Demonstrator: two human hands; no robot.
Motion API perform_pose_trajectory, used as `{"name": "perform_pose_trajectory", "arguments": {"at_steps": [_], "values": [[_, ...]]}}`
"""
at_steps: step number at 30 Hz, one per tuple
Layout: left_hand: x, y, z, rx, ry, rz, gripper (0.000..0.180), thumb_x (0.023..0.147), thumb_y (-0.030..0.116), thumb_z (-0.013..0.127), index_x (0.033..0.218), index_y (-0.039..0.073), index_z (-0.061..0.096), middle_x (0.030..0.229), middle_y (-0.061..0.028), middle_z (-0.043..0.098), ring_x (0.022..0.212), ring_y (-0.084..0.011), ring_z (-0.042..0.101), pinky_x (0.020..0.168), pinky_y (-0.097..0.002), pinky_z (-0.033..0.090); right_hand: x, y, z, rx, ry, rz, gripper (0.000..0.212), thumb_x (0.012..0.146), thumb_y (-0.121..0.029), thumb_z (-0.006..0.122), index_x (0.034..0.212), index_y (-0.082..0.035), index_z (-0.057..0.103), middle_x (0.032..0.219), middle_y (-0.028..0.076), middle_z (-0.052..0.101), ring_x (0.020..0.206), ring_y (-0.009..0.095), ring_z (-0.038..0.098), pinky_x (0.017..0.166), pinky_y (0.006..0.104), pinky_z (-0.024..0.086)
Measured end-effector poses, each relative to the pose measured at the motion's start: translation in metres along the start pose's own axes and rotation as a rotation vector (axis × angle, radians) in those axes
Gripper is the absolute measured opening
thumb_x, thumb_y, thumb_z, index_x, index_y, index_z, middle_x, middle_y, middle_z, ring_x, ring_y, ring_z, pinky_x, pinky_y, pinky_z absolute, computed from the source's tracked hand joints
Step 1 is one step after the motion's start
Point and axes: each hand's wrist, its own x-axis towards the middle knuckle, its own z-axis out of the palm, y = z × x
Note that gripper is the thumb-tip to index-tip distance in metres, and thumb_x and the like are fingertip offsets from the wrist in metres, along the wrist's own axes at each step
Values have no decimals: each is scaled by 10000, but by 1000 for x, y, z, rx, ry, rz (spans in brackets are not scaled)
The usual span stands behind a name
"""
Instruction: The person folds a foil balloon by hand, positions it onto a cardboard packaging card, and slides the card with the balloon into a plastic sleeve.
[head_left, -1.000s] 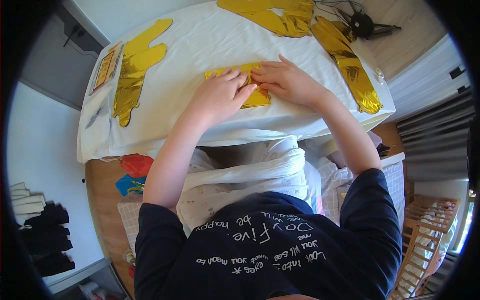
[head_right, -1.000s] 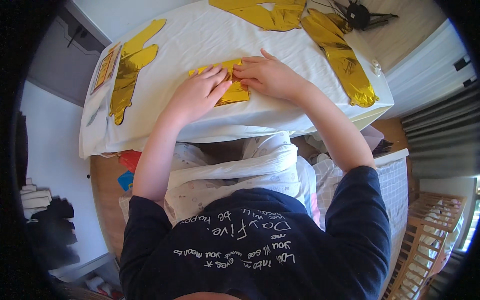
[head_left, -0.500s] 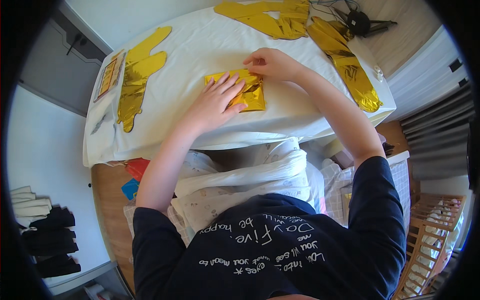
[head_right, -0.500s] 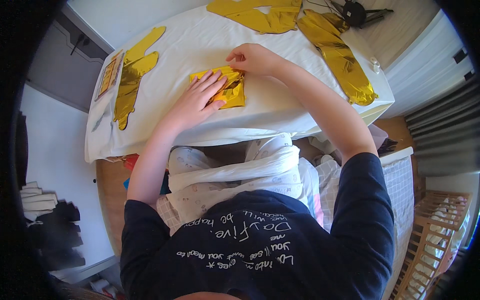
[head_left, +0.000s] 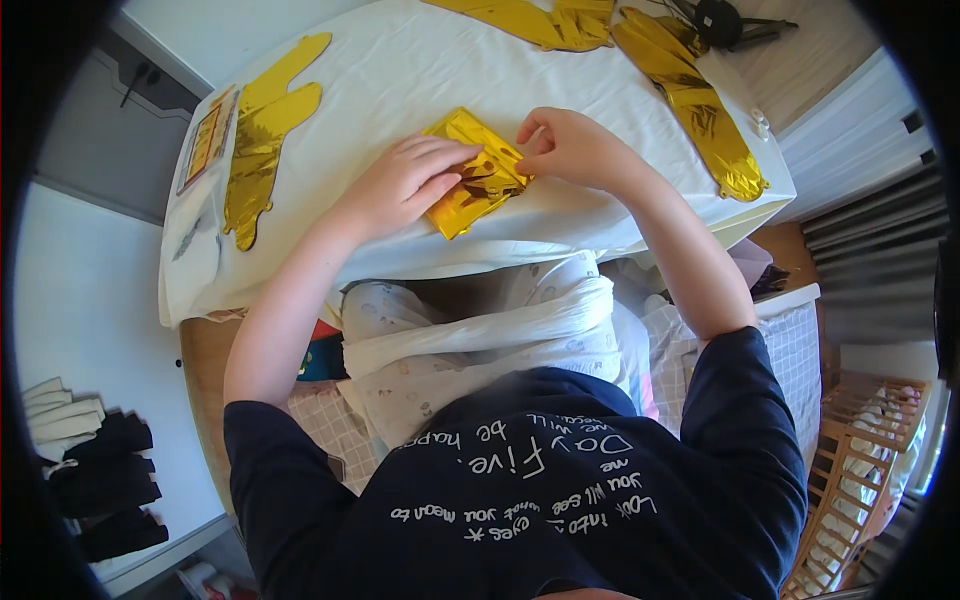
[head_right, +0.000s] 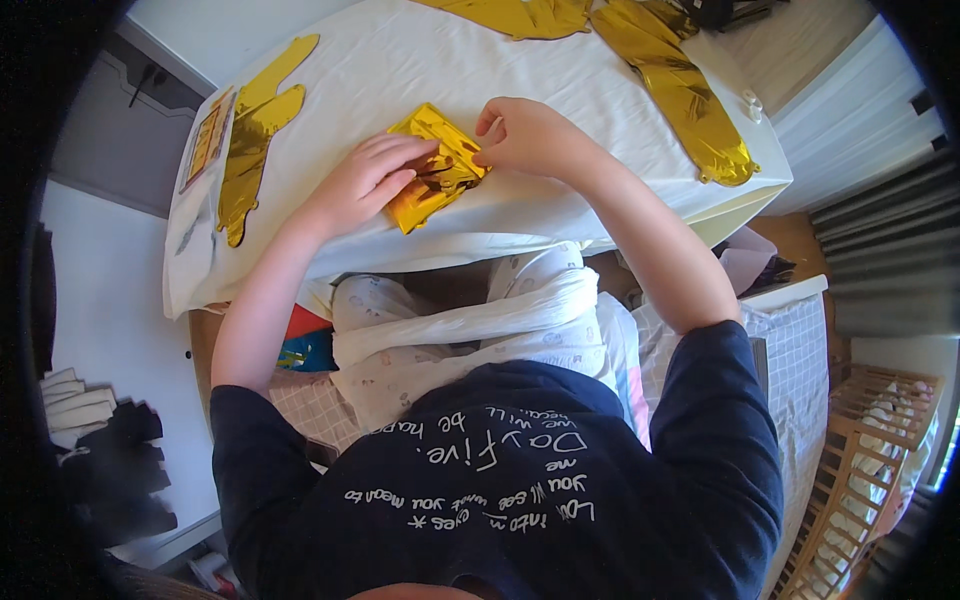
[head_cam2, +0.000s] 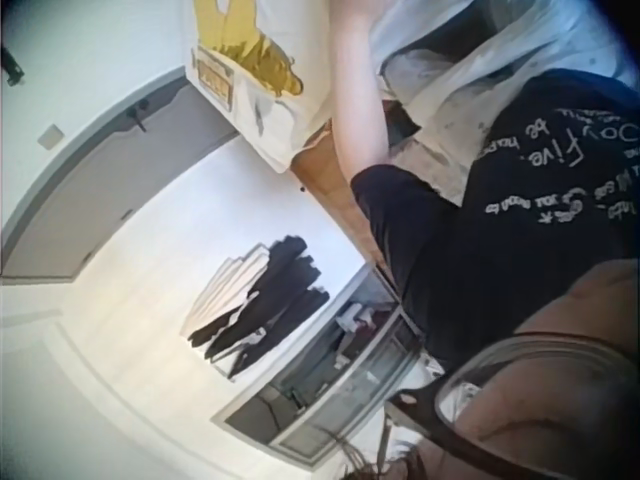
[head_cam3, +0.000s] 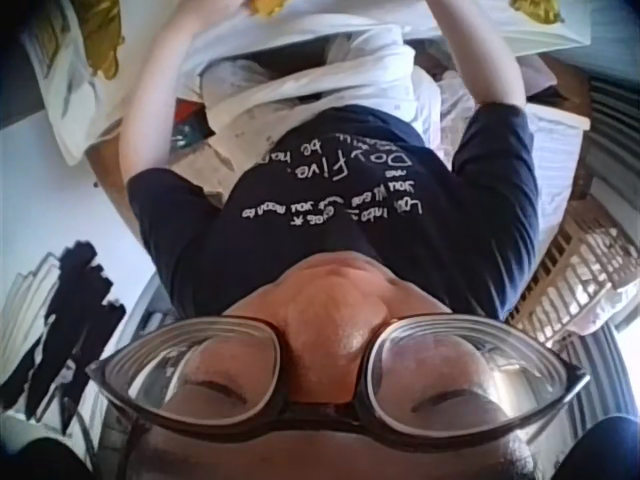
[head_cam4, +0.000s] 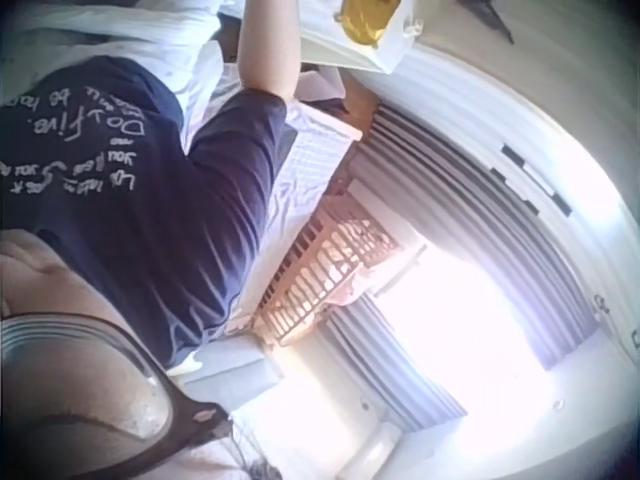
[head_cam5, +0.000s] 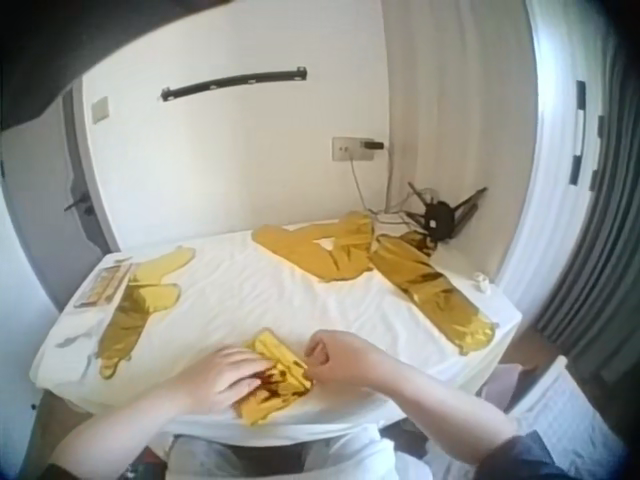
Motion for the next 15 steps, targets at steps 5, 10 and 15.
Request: {"name": "perform_pose_trajectory", "arguments": {"at_steps": [5, 10, 15], "values": [[-3, 1, 8, 50, 55, -29, 374, 1004, 192, 609, 1374, 158, 645, 1447, -119, 566, 1319, -316, 541, 1155, -428, 384, -10, 3, 13, 14, 77, -74, 314, 829, -123, 781, 1084, -6, 640, 751, 41, 673, 679, 104, 595, 626, 288, 458], [-6, -6, 16, 100, 61, -14, 359, 995, 213, 643, 1346, 144, 678, 1485, -127, 544, 1368, -327, 509, 1147, -397, 407, -18, 5, 17, -107, 115, -249, 261, 854, -91, 764, 1086, -27, 661, 849, 76, 681, 752, 166, 639, 709, 327, 507], [-4, -13, 16, 111, 27, 19, 364, 1015, 210, 614, 1372, 165, 663, 1533, -142, 512, 1454, -333, 430, 1219, -440, 310, -13, 17, 3, -429, 160, -872, 308, 836, -74, 756, 1142, -66, 721, 1186, 142, 688, 1115, 342, 645, 954, 429, 524]]}}
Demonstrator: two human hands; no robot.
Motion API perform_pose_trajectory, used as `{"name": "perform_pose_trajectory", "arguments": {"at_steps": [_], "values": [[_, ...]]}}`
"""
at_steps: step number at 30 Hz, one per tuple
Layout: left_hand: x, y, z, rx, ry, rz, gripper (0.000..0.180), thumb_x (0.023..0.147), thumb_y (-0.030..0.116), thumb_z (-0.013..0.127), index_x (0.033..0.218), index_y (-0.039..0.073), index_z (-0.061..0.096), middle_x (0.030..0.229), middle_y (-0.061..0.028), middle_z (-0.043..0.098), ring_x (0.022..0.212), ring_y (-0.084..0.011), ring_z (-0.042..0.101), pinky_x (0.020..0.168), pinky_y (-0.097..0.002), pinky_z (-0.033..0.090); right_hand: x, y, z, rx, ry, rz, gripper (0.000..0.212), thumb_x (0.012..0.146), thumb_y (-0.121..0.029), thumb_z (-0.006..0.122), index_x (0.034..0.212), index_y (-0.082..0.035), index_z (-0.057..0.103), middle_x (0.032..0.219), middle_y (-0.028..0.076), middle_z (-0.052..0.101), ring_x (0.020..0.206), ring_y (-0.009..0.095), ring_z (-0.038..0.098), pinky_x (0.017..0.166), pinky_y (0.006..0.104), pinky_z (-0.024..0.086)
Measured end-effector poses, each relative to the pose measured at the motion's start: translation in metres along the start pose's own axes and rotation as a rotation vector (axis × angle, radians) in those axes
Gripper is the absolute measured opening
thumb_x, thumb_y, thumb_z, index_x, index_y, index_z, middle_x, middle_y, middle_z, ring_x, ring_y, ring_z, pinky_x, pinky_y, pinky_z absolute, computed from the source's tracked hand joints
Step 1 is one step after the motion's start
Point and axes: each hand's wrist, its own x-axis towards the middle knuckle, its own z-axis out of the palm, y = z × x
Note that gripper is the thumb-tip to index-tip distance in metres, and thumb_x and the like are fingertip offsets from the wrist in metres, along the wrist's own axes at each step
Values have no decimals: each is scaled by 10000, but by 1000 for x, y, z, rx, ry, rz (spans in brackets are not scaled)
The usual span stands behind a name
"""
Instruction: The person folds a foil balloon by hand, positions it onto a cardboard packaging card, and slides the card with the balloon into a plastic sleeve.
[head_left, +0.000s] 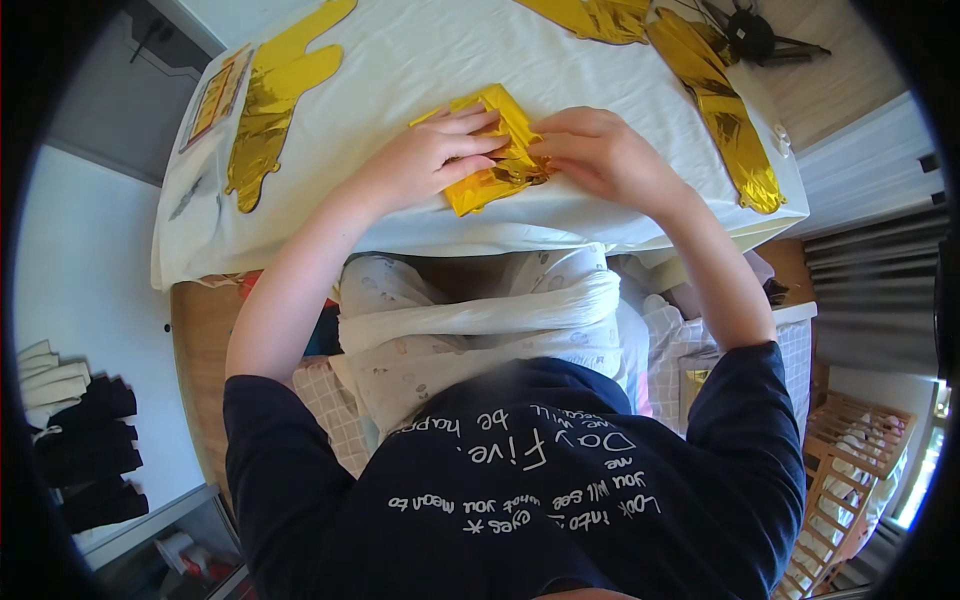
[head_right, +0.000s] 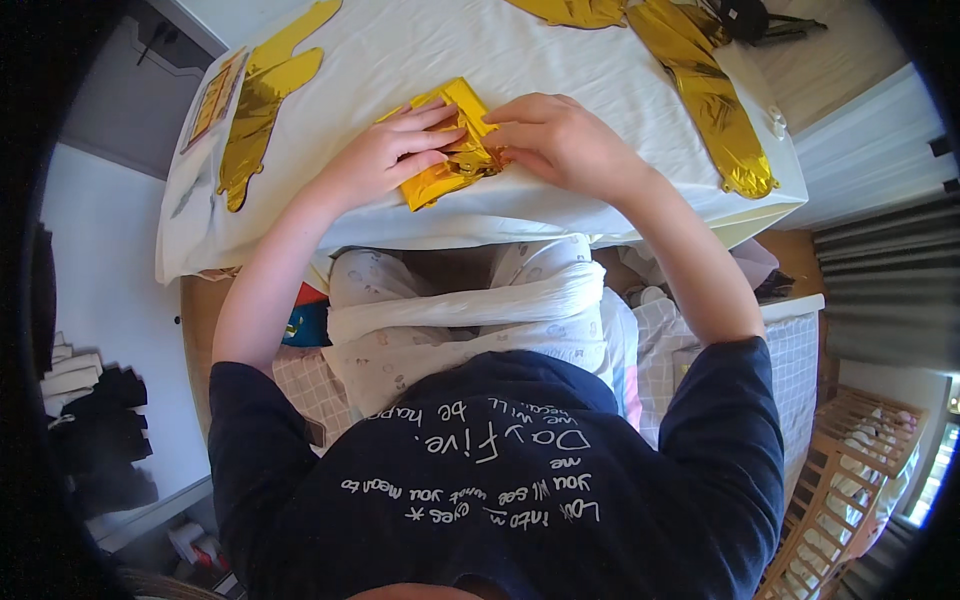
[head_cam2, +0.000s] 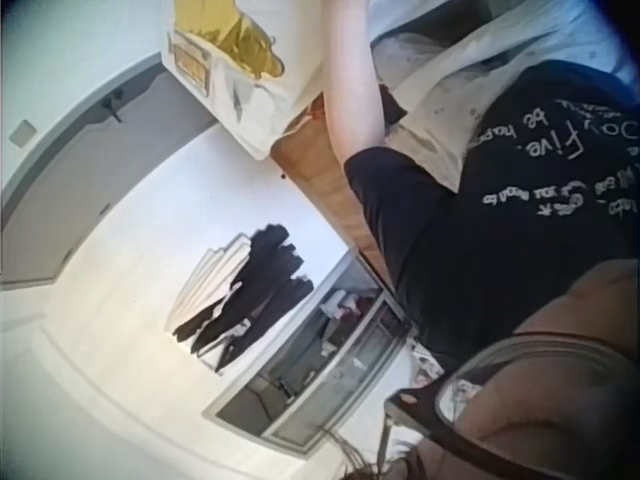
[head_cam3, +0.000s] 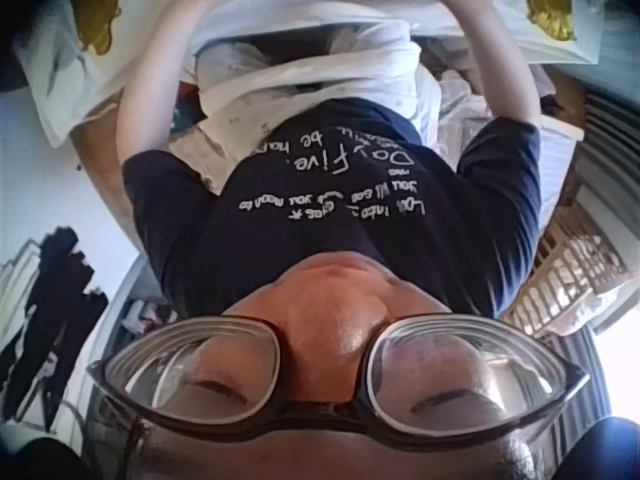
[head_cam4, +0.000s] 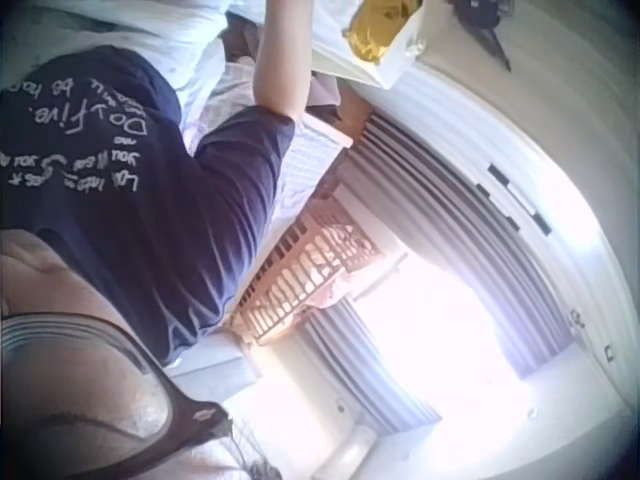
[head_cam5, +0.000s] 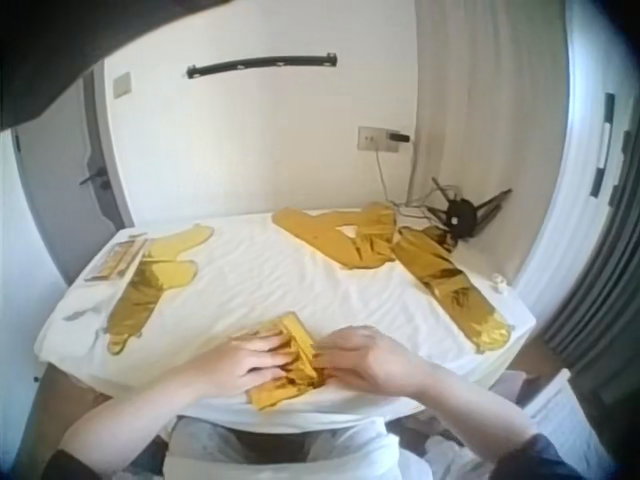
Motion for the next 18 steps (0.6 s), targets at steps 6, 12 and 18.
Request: {"name": "perform_pose_trajectory", "arguments": {"at_steps": [6, 12, 18], "values": [[0, 3, -2, -64, -42, -61, 347, 1033, 218, 585, 1358, 122, 661, 1527, -126, 525, 1472, -282, 420, 1247, -458, 251, 22, 7, -17, -138, -193, -231, 343, 870, -112, 677, 1210, -81, 705, 1303, 120, 673, 1181, 317, 650, 1044, 432, 516], [1, 5, -2, -72, -15, -80, 320, 1043, 218, 564, 1320, 91, 658, 1505, -119, 548, 1469, -268, 428, 1247, -472, 252, 37, 24, -16, -252, -190, -541, 354, 887, -168, 648, 1221, -58, 677, 1325, 113, 669, 1216, 297, 646, 1063, 436, 522], [1, -1, 0, -54, -10, -43, 330, 1029, 277, 579, 1288, 95, 676, 1479, -132, 566, 1458, -288, 436, 1231, -516, 287, 43, 31, -5, -16, -131, -527, 299, 894, -109, 709, 1183, -40, 675, 1291, 116, 689, 1164, 315, 672, 1011, 449, 550]]}}
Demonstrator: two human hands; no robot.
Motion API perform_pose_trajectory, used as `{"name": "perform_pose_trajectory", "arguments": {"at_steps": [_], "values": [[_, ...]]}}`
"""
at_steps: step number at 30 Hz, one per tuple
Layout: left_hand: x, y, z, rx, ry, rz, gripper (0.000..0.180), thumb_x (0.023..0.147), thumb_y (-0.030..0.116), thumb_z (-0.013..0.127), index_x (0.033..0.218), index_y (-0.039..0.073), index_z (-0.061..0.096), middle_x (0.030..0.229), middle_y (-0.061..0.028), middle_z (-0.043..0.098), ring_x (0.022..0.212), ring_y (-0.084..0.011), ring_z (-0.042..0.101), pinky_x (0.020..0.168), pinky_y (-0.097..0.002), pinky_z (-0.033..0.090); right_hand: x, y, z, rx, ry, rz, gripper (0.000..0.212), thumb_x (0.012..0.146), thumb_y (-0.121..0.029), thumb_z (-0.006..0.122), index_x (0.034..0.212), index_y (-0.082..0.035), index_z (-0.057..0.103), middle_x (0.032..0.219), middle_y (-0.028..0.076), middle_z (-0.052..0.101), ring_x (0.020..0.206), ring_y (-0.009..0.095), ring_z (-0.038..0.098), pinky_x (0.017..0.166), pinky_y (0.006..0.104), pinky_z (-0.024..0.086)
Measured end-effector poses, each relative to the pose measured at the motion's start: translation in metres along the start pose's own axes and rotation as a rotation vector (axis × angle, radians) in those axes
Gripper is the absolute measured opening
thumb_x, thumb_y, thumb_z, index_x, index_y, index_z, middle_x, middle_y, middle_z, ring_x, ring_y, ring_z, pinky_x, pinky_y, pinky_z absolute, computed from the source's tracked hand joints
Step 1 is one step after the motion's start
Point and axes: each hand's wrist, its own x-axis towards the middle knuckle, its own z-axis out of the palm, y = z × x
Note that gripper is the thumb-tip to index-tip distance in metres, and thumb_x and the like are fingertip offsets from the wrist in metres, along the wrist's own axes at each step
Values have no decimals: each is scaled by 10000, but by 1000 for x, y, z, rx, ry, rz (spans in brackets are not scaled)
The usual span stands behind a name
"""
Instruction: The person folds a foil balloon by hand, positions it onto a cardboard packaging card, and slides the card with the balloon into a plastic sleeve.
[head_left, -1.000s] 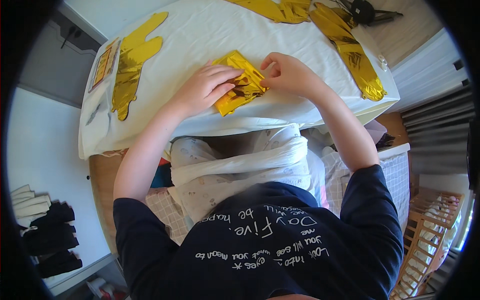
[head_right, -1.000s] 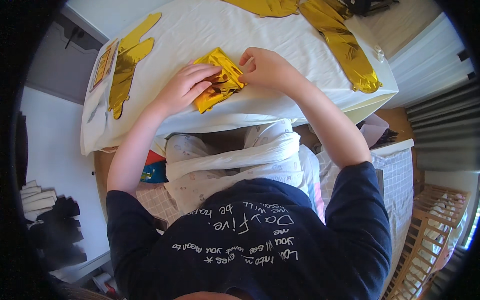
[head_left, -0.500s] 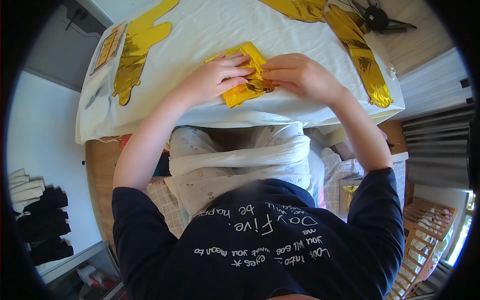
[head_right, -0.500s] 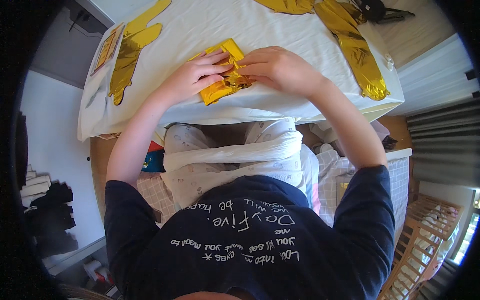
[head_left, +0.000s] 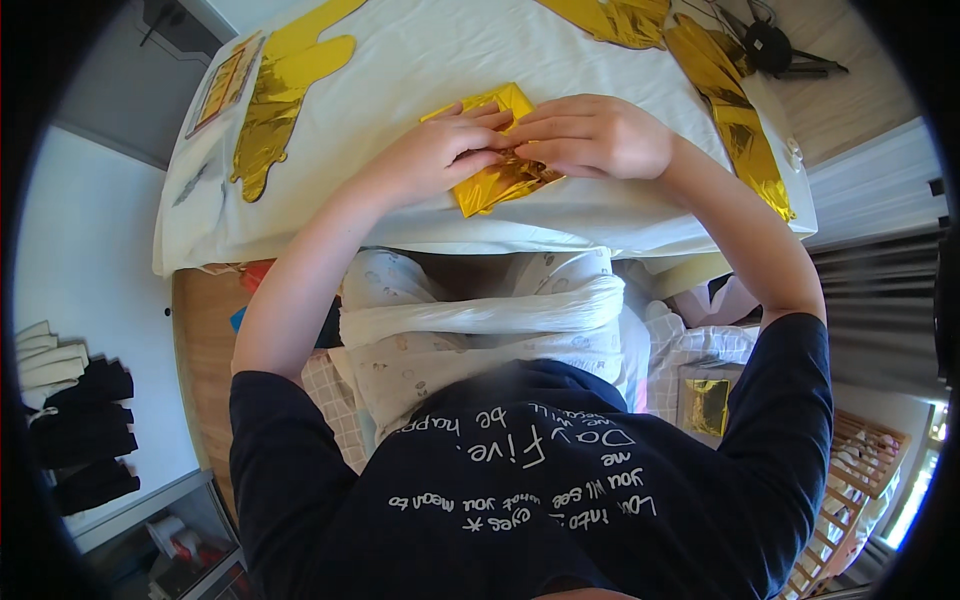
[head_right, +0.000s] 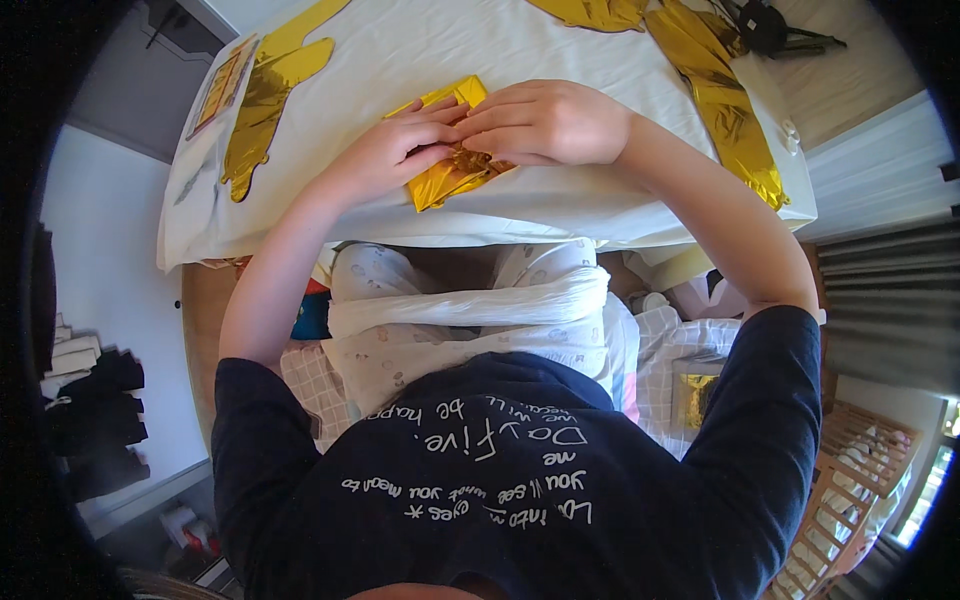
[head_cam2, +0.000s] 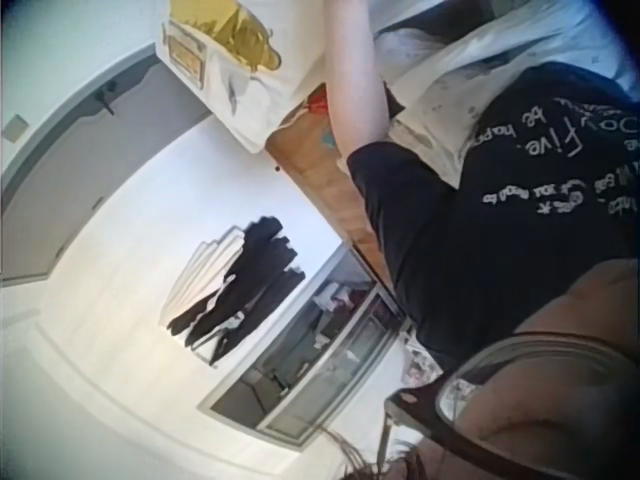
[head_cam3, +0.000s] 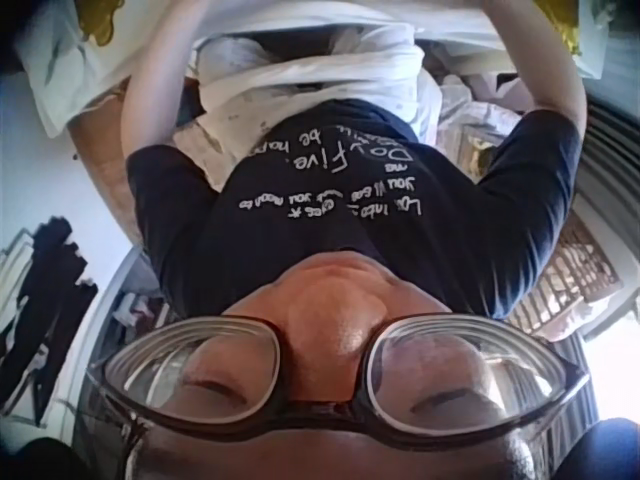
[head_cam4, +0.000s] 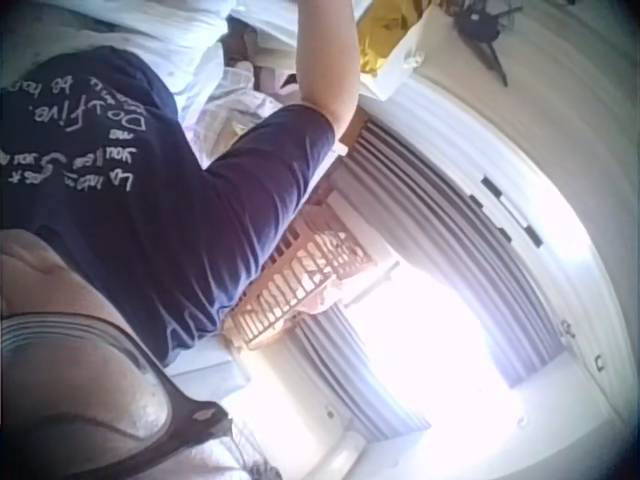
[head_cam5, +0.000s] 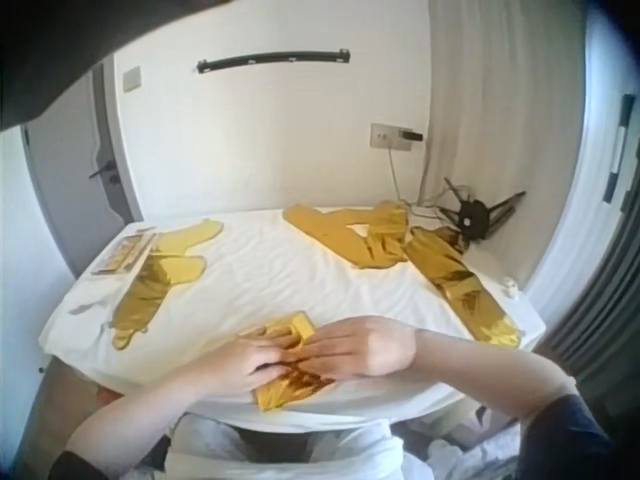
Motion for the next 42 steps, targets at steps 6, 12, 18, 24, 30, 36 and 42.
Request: {"name": "perform_pose_trajectory", "arguments": {"at_steps": [6, 12, 18, 24, 30, 36, 42], "values": [[0, 3, 0, -46, 39, -27, 330, 1014, 267, 609, 1285, 81, 620, 1464, -136, 572, 1393, -323, 497, 1221, -545, 303, 0, 8, 9, 212, 96, 95, 184, 909, -58, 703, 1089, -18, 709, 1181, 128, 725, 1095, 333, 689, 950, 436, 563], [-1, 3, 2, -47, 72, 7, 359, 1007, 266, 625, 1311, 84, 565, 1386, -136, 619, 1310, -330, 564, 1165, -493, 393, 1, 0, 16, 471, 54, 474, 139, 985, -80, 638, 1085, -11, 706, 1055, 140, 718, 959, 321, 688, 872, 401, 553], [-2, 7, 2, -156, 73, -60, 353, 1014, 157, 606, 1334, 80, 475, 1233, -188, 646, 1217, -339, 609, 1024, -429, 490, 6, 5, 22, 511, 97, 421, 143, 1019, -89, 599, 1085, -2, 691, 1009, 128, 701, 909, 290, 672, 874, 352, 531], [-4, 4, 6, -195, 138, -104, 300, 1021, 131, 575, 1288, 80, 449, 1201, -179, 651, 1166, -345, 642, 1092, -487, 446, 17, 10, 26, 767, -3, 754, 192, 1057, -127, 570, 1131, 5, 688, 996, 79, 716, 921, 143, 649, 863, 297, 516], [-18, 13, 1, 129, 295, -130, 311, 1009, 162, 593, 1300, 103, 501, 1202, -118, 682, 1150, -314, 653, 1191, -600, 299, 33, 10, 18, 757, -121, 858, 225, 1056, -157, 581, 1174, -2, 691, 1002, 66, 723, 925, 118, 642, 866, 285, 518], [-46, 42, -1, 335, 465, -41, 239, 930, 238, 722, 1136, 125, 679, 1122, -53, 723, 1037, -277, 702, 1153, -553, 382, 35, 18, 24, 707, -141, 817, 221, 1036, -168, 596, 1169, -22, 695, 995, 75, 725, 905, 138, 642, 854, 295, 518], [-60, 44, 8, 262, 430, -18, 209, 855, 228, 804, 1012, 113, 728, 1057, -39, 728, 1015, -241, 710, 1037, -504, 508, 52, 23, 17, 690, -291, 821, 185, 1016, -149, 595, 1120, -26, 687, 991, 82, 714, 901, 162, 633, 859, 303, 506]]}}
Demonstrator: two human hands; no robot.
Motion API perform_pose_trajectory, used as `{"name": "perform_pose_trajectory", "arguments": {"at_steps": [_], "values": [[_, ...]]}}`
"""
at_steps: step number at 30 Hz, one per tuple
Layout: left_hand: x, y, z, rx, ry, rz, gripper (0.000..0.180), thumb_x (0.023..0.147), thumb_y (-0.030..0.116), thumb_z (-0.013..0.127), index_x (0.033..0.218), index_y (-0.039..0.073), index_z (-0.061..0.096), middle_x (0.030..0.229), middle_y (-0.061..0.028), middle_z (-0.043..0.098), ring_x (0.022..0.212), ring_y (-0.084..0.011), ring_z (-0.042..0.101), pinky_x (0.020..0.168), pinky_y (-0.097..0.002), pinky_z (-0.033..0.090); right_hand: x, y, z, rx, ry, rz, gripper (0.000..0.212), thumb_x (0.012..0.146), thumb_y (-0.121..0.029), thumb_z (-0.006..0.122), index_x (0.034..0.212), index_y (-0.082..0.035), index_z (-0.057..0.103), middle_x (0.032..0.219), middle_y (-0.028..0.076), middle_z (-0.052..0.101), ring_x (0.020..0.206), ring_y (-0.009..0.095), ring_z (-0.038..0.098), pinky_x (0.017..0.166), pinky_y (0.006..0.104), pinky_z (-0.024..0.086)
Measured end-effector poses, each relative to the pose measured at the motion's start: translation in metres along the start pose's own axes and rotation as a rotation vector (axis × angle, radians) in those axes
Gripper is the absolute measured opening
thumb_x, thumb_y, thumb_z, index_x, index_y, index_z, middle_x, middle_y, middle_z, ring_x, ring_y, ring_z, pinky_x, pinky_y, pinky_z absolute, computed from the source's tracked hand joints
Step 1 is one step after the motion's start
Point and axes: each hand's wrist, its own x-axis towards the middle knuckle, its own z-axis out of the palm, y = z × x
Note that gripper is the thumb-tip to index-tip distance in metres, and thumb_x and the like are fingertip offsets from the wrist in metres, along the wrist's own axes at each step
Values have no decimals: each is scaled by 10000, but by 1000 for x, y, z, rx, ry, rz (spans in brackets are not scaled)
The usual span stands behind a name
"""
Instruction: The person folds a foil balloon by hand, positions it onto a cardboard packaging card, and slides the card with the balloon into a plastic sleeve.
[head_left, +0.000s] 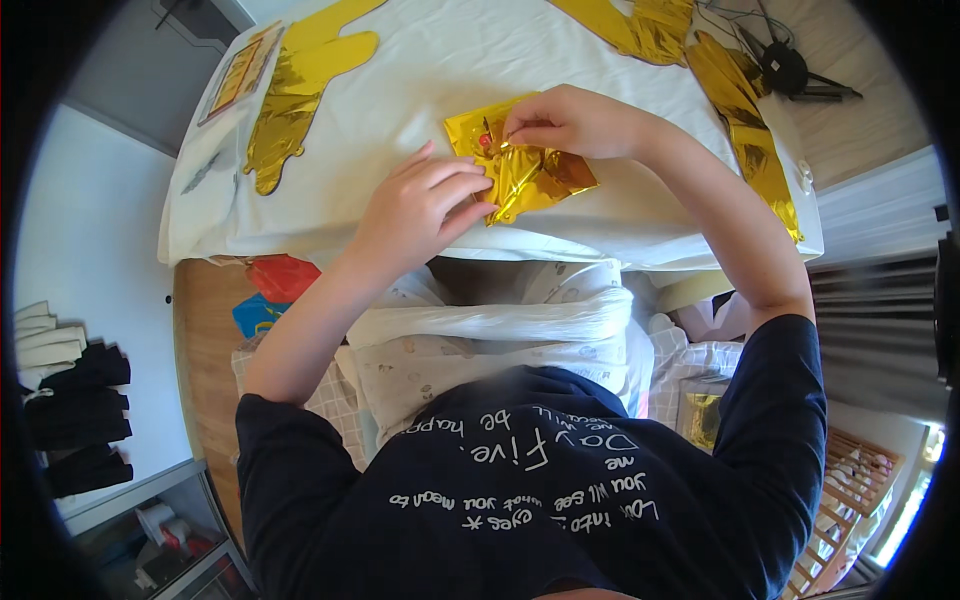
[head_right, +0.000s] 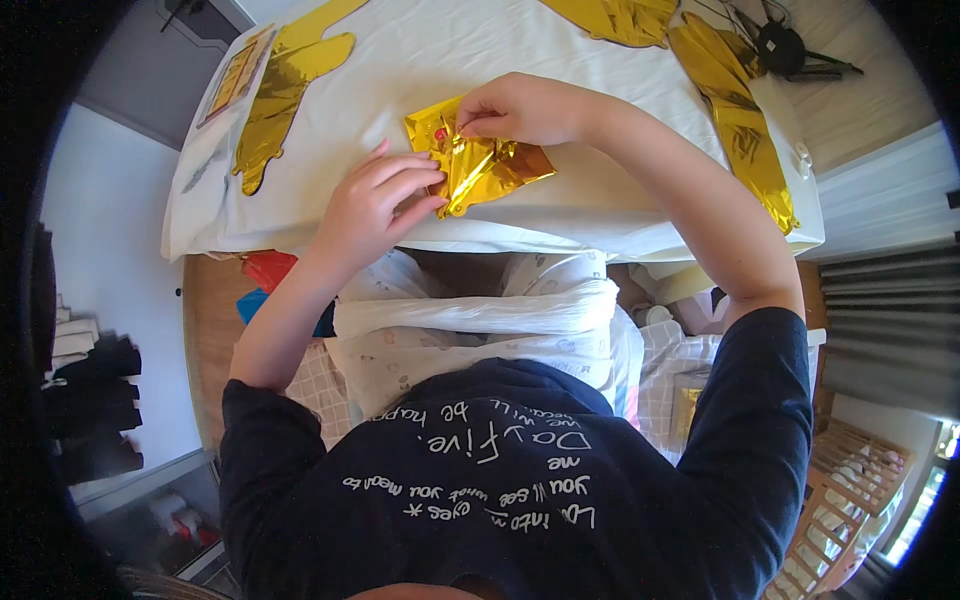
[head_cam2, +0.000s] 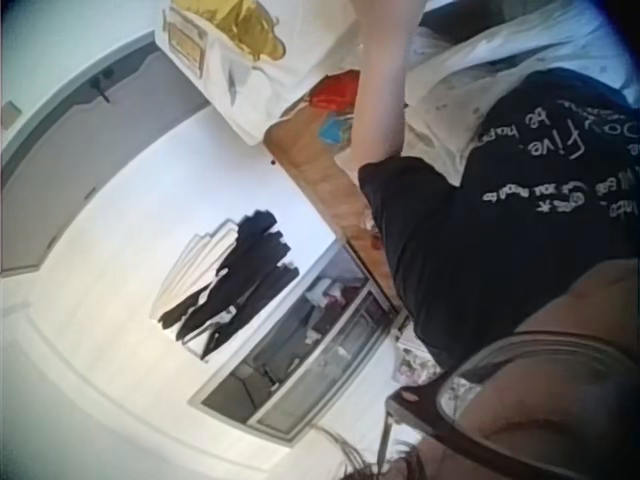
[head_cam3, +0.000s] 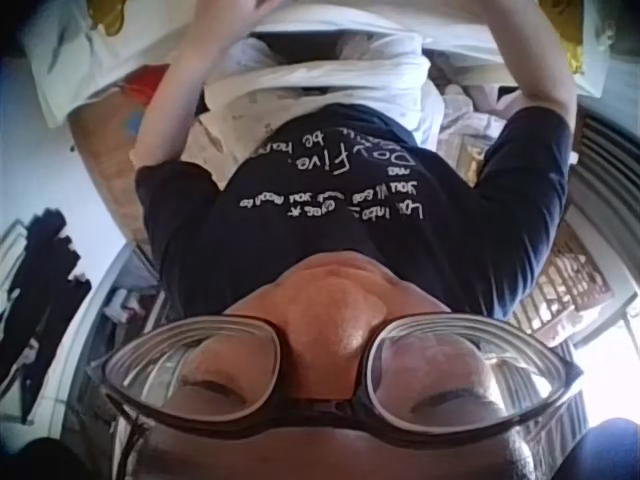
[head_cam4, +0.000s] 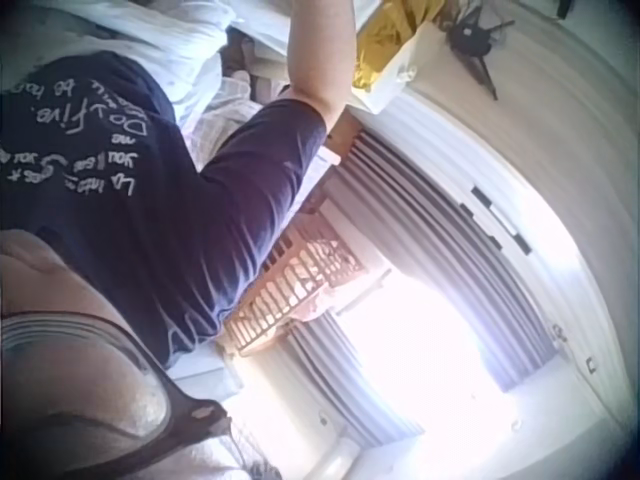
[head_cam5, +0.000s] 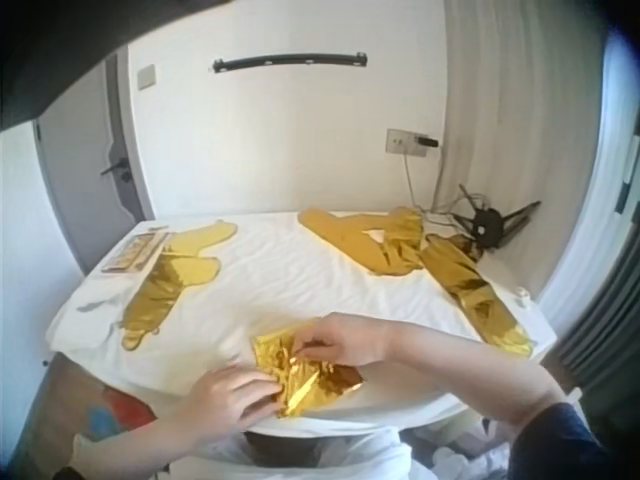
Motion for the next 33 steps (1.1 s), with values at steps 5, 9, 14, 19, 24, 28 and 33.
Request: {"name": "perform_pose_trajectory", "arguments": {"at_steps": [5, 9, 14, 19, 24, 28, 33], "values": [[-5, 2, 5, -11, 34, -15, 258, 842, 245, 817, 1036, 107, 718, 1038, -47, 727, 995, -248, 712, 1014, -484, 523, 4, -5, 2, -86, 7, -21, 174, 997, -144, 615, 1102, -21, 679, 973, 96, 704, 900, 182, 638, 866, 317, 509], [-8, 3, 4, -34, -19, -64, 331, 840, 247, 818, 1114, 103, 701, 1117, -58, 727, 1119, -253, 688, 1028, -456, 506, 5, -6, 3, -111, 25, -23, 171, 987, -144, 624, 1091, -17, 673, 974, 102, 703, 907, 192, 647, 861, 327, 515], [-7, 8, 3, -80, 22, -106, 404, 820, 274, 835, 1159, 107, 688, 1159, -81, 722, 1107, -291, 679, 975, -425, 518, 9, -2, 4, -76, 23, -19, 163, 983, -140, 619, 1084, -23, 670, 961, 97, 699, 892, 191, 644, 838, 326, 518], [-8, 7, 2, -86, 37, -88, 507, 801, 325, 842, 1235, 122, 678, 1238, -68, 696, 1104, -300, 671, 982, -436, 515, 11, -6, 3, -64, 15, 19, 144, 980, -149, 619, 1055, -33, 661, 940, 86, 696, 859, 179, 639, 791, 321, 519], [-5, 9, -2, 172, -86, 145, 623, 808, 374, 797, 1358, 140, 624, 1418, -47, 595, 1288, -224, 583, 1098, -446, 456, 13, -9, 2, -83, 2, 6, 122, 975, -155, 619, 1033, -51, 645, 900, 76, 691, 814, 173, 634, 730, 322, 518], [0, 11, 9, 143, -126, 119, 648, 813, 359, 790, 1381, 112, 600, 1454, -48, 579, 1365, -212, 530, 1126, -437, 436, 12, -14, 1, -104, -23, 62, 130, 978, -164, 617, 1047, -56, 643, 886, 78, 687, 797, 167, 633, 709, 321, 517], [0, 6, 17, 149, -194, 152, 601, 890, 298, 736, 1430, 98, 564, 1471, -58, 576, 1365, -217, 542, 1125, -425, 449, 8, -19, 3, -55, 42, 65, 139, 962, -156, 662, 1050, -49, 648, 902, 64, 694, 802, 134, 627, 705, 293, 515]]}}
